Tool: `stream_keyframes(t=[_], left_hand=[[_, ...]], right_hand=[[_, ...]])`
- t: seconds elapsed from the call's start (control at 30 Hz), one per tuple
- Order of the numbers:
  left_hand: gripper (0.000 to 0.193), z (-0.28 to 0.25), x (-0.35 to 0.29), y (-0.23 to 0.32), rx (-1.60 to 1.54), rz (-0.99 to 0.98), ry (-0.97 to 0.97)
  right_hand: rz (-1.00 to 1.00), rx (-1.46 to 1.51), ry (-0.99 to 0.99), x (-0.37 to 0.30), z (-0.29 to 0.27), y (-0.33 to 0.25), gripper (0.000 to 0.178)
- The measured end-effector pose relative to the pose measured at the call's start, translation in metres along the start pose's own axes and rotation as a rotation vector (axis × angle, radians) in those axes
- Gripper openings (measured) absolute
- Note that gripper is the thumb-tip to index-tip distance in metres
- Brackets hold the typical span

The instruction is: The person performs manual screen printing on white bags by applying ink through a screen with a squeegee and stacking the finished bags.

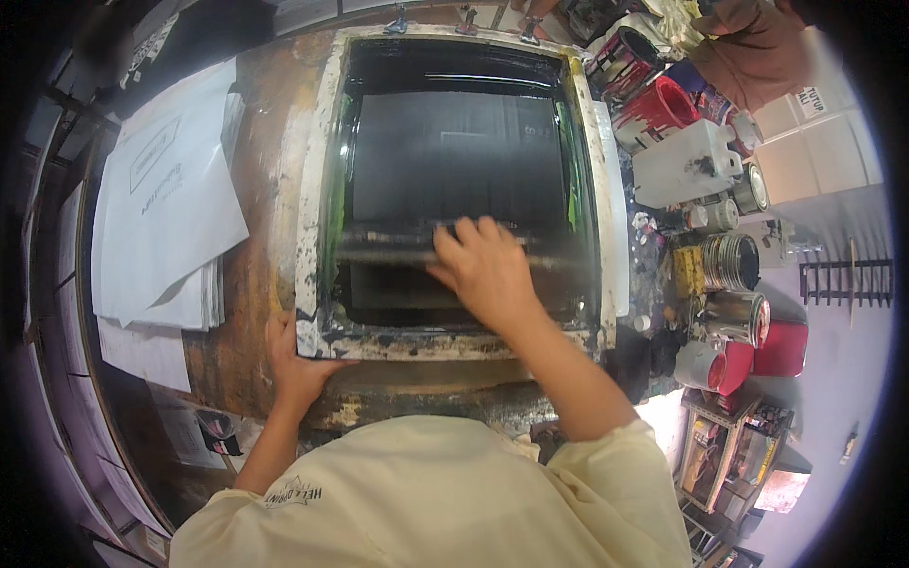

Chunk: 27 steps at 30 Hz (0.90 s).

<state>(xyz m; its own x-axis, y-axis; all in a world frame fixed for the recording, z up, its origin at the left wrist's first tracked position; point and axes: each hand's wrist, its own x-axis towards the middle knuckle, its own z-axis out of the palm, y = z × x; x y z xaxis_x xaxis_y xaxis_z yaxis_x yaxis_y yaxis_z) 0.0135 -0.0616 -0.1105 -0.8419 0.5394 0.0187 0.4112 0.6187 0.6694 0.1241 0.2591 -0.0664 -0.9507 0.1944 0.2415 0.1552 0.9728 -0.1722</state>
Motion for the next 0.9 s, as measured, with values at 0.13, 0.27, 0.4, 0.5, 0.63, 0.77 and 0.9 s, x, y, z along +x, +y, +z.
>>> stream_keyframes(t=[0.13,0.27,0.4,0.5,0.63,0.77,0.9], left_hand=[[0.108,0.002,-0.002,-0.007,-0.019,0.041,-0.009],[0.118,0.002,-0.003,-0.013,-0.072,0.070,0.007],[0.118,0.003,-0.005,-0.013,-0.055,0.114,0.051],[0.120,0.008,-0.011,-0.012,-0.145,0.072,0.060],[0.096,0.016,-0.019,-0.012,-0.329,0.010,0.070],[0.093,0.020,-0.022,-0.016,-0.354,-0.009,0.077],[0.118,0.026,-0.019,-0.023,-0.358,0.056,0.141]], right_hand=[[-0.025,-0.046,0.094,0.090,0.027,0.059,0.037],[-0.036,-0.114,0.173,0.171,0.036,0.104,0.032],[-0.068,-0.089,-0.024,0.218,0.012,0.138,0.043],[-0.097,-0.055,-0.103,0.234,-0.001,0.153,0.051],[-0.132,-0.090,0.063,0.229,0.013,0.154,0.049],[-0.063,-0.122,0.043,0.193,0.027,0.131,0.049],[-0.060,-0.079,0.061,0.118,0.006,0.080,0.044]])
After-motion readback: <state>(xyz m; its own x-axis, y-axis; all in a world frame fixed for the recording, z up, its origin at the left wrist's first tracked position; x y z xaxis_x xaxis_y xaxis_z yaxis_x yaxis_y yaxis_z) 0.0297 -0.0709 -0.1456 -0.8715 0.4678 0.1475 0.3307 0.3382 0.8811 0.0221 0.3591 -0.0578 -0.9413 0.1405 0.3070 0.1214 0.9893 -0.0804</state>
